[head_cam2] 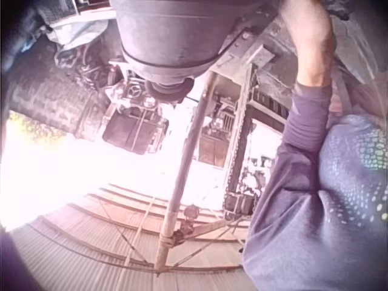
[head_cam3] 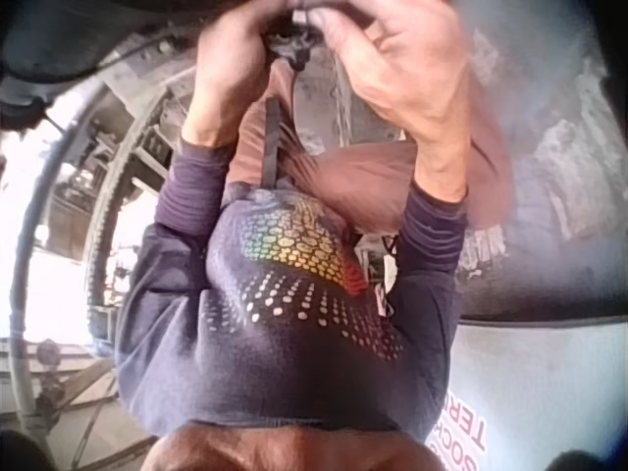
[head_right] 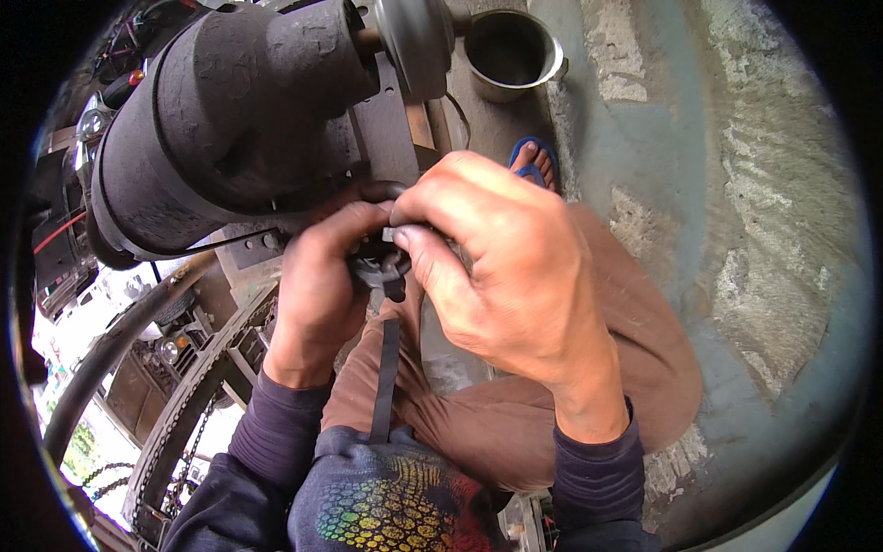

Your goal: The person holds a small metal part against a rotating grinding wheel to smooth or shape its edges. They repeatedly adjust the part's orientation and pause to inspect it. The person briefly walks to a workbench, picks up a small box, and returns to continue grinding.

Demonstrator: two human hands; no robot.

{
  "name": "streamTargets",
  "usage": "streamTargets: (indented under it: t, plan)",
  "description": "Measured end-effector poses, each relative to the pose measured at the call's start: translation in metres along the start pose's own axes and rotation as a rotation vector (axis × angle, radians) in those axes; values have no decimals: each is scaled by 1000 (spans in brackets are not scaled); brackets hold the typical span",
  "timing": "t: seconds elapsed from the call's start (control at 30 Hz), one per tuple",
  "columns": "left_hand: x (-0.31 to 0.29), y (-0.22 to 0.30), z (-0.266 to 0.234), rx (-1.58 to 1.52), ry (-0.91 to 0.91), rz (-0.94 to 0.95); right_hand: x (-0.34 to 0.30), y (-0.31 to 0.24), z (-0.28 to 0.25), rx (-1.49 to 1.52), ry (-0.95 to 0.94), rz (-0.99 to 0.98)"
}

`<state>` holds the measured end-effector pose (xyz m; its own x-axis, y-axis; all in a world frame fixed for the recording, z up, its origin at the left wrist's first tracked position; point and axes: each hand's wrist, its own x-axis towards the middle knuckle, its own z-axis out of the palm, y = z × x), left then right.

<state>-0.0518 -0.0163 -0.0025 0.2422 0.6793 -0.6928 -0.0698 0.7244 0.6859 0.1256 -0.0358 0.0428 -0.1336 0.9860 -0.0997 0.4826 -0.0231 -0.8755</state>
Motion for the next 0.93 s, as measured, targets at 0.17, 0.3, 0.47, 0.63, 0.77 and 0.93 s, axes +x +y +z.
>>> streamTargets:
  t: [0.17,0.3,0.47,0.63,0.77,0.93]
  plan:
    - [-12,10,-2,154,-155,75,-3,-4,-3,427,52,465]
    - [-16,9,-1,120,-176,245,-2,4,-4,496,32,434]
    - [-19,14,-5,103,-185,189,-2,5,-5,605,45,496]
    - [-15,12,7,114,-99,238,-1,5,-1,532,118,457]
    - [-10,18,8,143,-93,218,-1,5,-2,505,105,437]
    - [-7,32,9,238,-124,203,1,9,-5,564,55,524]
